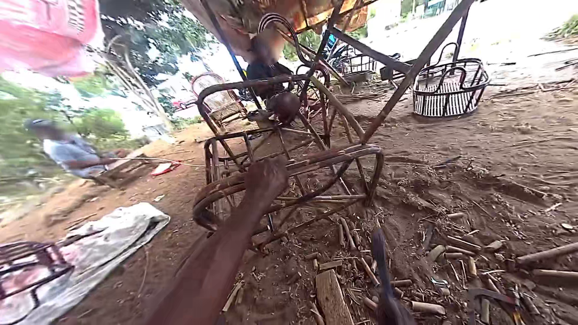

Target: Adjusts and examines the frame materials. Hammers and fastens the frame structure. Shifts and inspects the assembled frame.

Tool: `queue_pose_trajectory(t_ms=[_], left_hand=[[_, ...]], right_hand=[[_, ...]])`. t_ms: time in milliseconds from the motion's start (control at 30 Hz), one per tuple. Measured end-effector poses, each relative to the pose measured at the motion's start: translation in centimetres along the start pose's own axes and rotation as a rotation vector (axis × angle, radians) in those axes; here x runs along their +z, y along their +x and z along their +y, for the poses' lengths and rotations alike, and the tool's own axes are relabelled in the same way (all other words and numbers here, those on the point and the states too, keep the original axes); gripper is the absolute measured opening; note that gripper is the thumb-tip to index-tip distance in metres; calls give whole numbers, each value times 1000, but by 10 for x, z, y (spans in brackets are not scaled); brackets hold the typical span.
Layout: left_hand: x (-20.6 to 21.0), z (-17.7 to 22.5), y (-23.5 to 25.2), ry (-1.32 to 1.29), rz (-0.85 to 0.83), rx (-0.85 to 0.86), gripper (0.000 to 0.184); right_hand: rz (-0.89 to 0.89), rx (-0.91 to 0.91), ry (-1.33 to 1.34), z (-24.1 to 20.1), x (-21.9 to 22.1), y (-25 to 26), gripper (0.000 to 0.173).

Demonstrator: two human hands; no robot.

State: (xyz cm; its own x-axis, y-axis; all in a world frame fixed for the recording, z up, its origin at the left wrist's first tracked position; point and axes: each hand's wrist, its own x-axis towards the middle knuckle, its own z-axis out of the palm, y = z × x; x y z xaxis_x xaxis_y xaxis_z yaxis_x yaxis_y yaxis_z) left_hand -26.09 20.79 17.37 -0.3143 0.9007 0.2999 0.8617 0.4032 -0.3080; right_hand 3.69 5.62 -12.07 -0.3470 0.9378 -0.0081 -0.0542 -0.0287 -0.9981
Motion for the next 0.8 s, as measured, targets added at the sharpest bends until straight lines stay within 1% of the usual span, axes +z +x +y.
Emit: queue_pose_trajectory(t_ms=[67,100,167,200,233,267,300,333,367,400,433,467,533,567,600,633,667,700,733,767,800], left_hand=[[0,2,-3,-3,-14,-17,25],[-1,3,-2,-5,-22,-30,24],[-3,0,3,18,-29,-30,25],[0,-2,3,18,-34,-23,25],[1,-3,3,4,-28,-12,25],[1,-4,6,1,-26,-10,24],[1,-4,7,6,-28,-12,24],[1,-4,7,10,-41,-12,24],[2,-2,5,11,-52,-15,24],[-1,1,3,11,-65,-23,24],[-6,2,4,10,-70,-35,25],[-8,1,5,18,-71,-42,26],[-6,-3,8,5,-67,-29,27],[-2,-4,8,4,-66,-11,26],[2,-5,10,3,-63,7,26],[3,-5,12,8,-53,19,25],[2,-5,13,18,-49,20,24],[0,-4,11,20,-53,14,23],[-2,0,6,15,-60,9,23],[-5,3,4,4,-69,2,26],[-9,2,7,1,-69,-7,28]], right_hand=[[92,-121,241,-11,37,60,65],[97,-179,396,-21,53,82,65],[76,-350,658,-42,77,110,63],[63,-431,745,-48,85,121,63],[54,-485,777,-52,93,135,63],[52,-475,753,-53,100,152,64],[38,-392,665,-47,106,171,67],[4,-238,546,-39,106,185,69],[-23,-27,452,-35,104,194,70],[-19,128,428,-36,105,199,69],[10,176,479,-38,108,196,68],[34,115,576,-40,109,186,67],[35,-182,811,-45,105,164,72],[20,-327,881,-50,102,155,71],[22,-438,898,-56,102,154,69],[54,-486,852,-57,105,162,68],[91,-443,748,-51,109,176,66],[80,-331,601,-43,108,189,66],[39,-194,444,-44,104,199,70],[33,-121,366,-53,100,205,70],[55,-120,373,-69,97,208,67]])
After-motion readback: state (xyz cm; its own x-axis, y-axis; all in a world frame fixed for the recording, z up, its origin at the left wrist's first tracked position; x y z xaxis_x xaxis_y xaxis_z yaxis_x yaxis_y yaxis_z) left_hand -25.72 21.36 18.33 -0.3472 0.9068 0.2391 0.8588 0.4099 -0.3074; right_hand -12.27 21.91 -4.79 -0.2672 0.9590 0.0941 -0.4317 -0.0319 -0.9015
